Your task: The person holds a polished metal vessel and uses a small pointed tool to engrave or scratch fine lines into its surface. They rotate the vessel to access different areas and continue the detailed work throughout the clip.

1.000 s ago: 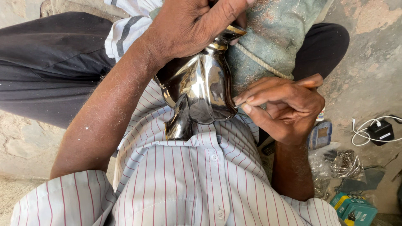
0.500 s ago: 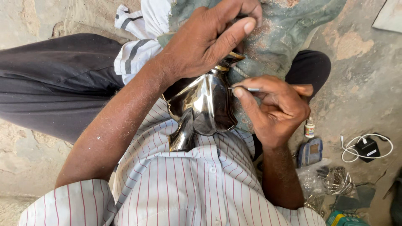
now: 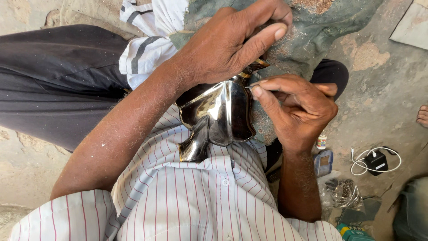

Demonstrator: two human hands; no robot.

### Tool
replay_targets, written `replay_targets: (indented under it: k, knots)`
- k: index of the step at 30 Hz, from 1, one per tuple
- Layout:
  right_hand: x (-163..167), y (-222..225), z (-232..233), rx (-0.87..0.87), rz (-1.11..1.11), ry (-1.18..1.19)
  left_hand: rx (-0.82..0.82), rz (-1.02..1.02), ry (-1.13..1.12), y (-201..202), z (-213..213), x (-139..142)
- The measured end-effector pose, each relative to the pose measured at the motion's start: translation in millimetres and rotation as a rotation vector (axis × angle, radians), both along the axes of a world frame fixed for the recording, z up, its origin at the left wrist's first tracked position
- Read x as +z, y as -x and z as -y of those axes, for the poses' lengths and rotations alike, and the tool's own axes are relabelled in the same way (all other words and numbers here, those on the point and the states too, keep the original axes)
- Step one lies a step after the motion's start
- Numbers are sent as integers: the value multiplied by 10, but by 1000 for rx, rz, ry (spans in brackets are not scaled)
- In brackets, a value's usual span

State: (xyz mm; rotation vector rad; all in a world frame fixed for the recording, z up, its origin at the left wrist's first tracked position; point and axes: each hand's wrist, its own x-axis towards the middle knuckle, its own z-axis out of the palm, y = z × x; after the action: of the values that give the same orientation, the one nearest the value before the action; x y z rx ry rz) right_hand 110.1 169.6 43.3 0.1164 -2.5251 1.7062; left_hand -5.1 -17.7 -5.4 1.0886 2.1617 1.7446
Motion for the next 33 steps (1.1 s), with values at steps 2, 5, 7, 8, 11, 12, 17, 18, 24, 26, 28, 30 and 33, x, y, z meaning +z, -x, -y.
replay_targets:
  k: [2,5,7,8,11,12,17,18,24,26,28,30,33]
  knots:
    - [-16,16,-3,5,-7,10,4,3,32,-2,3,-10]
    - [-29,9,-21,-1,0,2,3,-81,22,10,-2,-38]
    - [-30,-4,-51,33,-19,25,-5,-118,19,26,-16,-63]
    - [-24,-24,-68,38,-20,16,-11,-107,29,24,-25,-76]
    - [-14,-95,-100,32,-16,-38,5,-133,8,-3,-30,-106]
    - [-14,-120,-103,28,-15,-52,8,-126,7,-14,-30,-114]
    - [-22,-189,-109,36,-36,-59,23,-68,39,-51,-31,-120]
    - [-17,-201,-111,42,-42,-63,27,-76,50,-52,-34,-117]
    - [29,-295,-101,28,-7,-44,47,-77,47,-63,-57,-101]
    - [40,-318,-93,31,-5,-26,47,-74,44,-65,-58,-107]
    - [58,-343,-88,41,-5,-17,36,-51,65,-72,-54,-116]
    - [78,-369,-83,42,5,-11,12,-12,106,-65,-62,-127]
    - [98,-400,-86,41,25,-13,21,-45,131,-58,-76,-139]
